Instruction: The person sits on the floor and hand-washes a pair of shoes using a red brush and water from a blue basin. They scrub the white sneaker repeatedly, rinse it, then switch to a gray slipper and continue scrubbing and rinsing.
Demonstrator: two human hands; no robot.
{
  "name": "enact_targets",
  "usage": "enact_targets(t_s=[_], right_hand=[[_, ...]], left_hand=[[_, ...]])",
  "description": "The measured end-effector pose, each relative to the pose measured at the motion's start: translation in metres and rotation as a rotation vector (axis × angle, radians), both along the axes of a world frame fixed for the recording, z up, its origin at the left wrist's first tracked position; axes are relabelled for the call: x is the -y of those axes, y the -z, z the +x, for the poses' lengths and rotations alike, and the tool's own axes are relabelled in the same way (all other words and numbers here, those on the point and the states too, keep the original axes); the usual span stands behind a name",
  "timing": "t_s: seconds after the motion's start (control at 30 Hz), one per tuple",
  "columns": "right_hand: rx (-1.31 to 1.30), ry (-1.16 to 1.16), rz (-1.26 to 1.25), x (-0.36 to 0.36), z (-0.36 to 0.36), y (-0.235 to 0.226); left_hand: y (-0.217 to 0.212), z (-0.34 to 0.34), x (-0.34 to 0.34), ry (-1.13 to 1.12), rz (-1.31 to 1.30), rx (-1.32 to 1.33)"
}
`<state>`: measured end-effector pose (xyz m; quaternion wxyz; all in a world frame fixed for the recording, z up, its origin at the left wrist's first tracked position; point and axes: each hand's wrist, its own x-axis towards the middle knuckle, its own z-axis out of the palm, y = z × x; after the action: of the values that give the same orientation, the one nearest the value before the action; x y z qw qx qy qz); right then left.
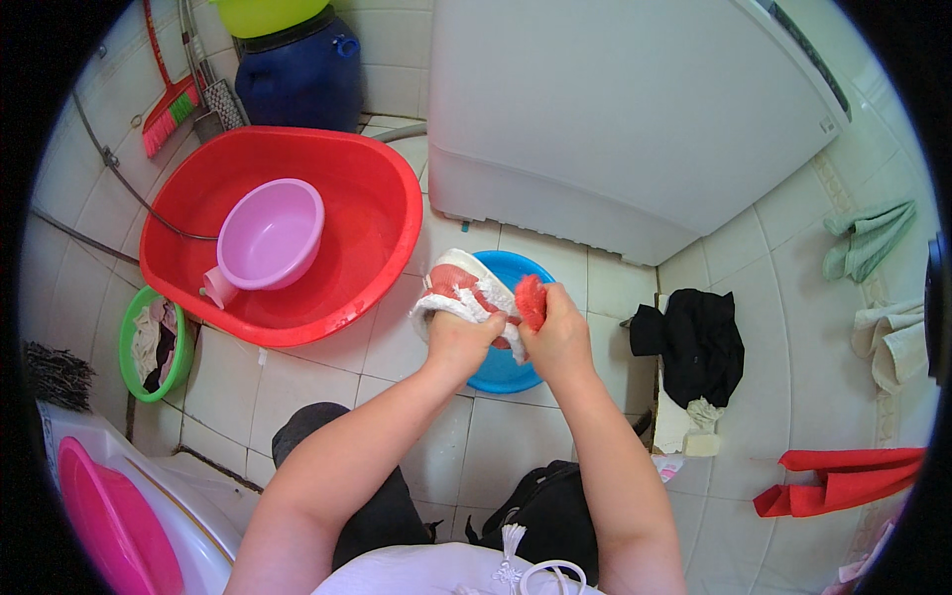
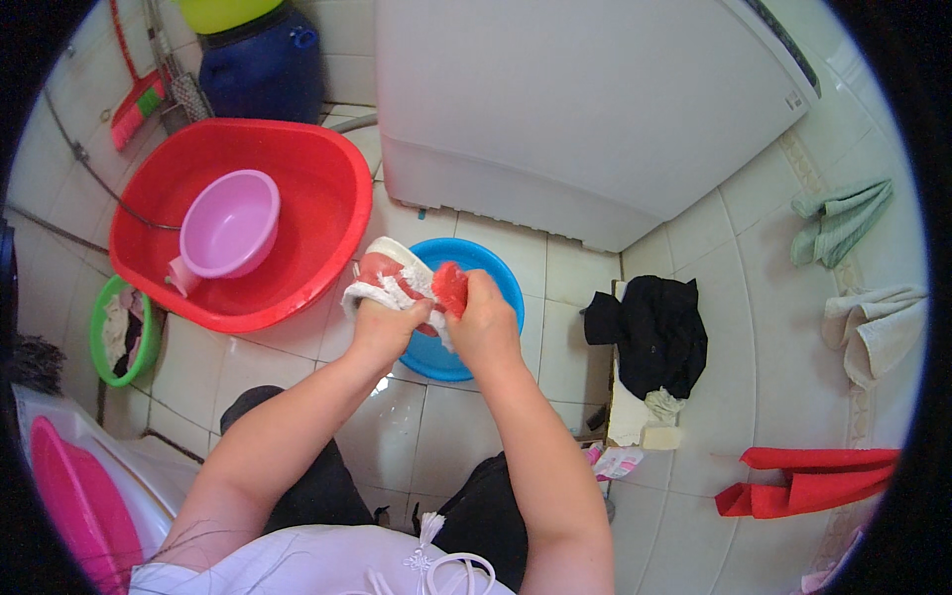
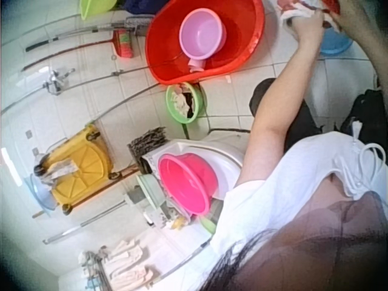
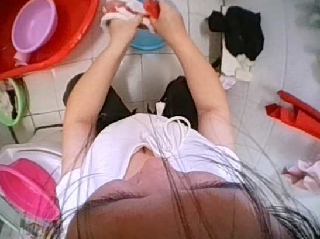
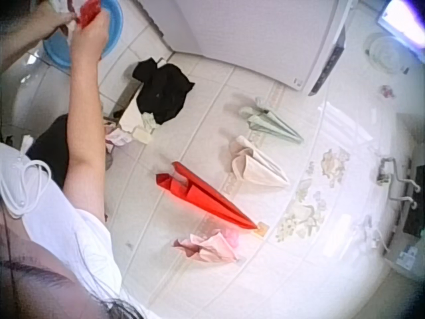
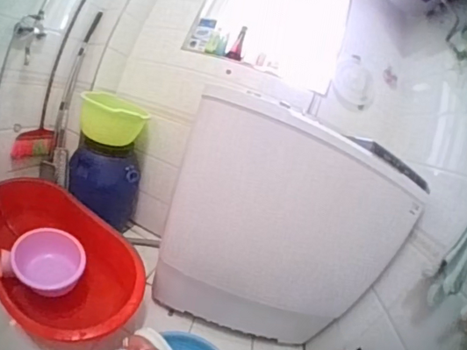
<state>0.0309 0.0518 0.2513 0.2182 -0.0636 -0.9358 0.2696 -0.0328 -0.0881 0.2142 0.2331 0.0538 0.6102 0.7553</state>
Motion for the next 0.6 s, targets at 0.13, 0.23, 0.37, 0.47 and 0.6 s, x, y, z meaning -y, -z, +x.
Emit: enact_targets(t_s=[0.13, 0.23, 0.37, 0.47, 0.6], right_hand=[[0.111, 0.407, -0.248, -0.019, 0.003, -0.012], [0.078, 0.126, -0.820, -0.024, 0.008, -0.014], [0.052, -0.013, -0.889, -0.017, 0.016, -0.018], [0.056, -0.053, -0.859, -0.010, 0.022, -0.026], [0.068, -0.020, -0.712, -0.005, 0.025, -0.036]], left_hand=[[-0.004, -0.001, 0.005, -0.143, 0.063, 0.043], [-0.010, 0.001, 0.008, -0.086, 0.118, 0.026], [-0.021, 0.006, 0.010, -0.038, 0.143, 0.023], [-0.025, 0.008, 0.011, -0.003, 0.119, 0.040], [-0.025, 0.008, 0.010, 0.007, 0.197, -0.007]])
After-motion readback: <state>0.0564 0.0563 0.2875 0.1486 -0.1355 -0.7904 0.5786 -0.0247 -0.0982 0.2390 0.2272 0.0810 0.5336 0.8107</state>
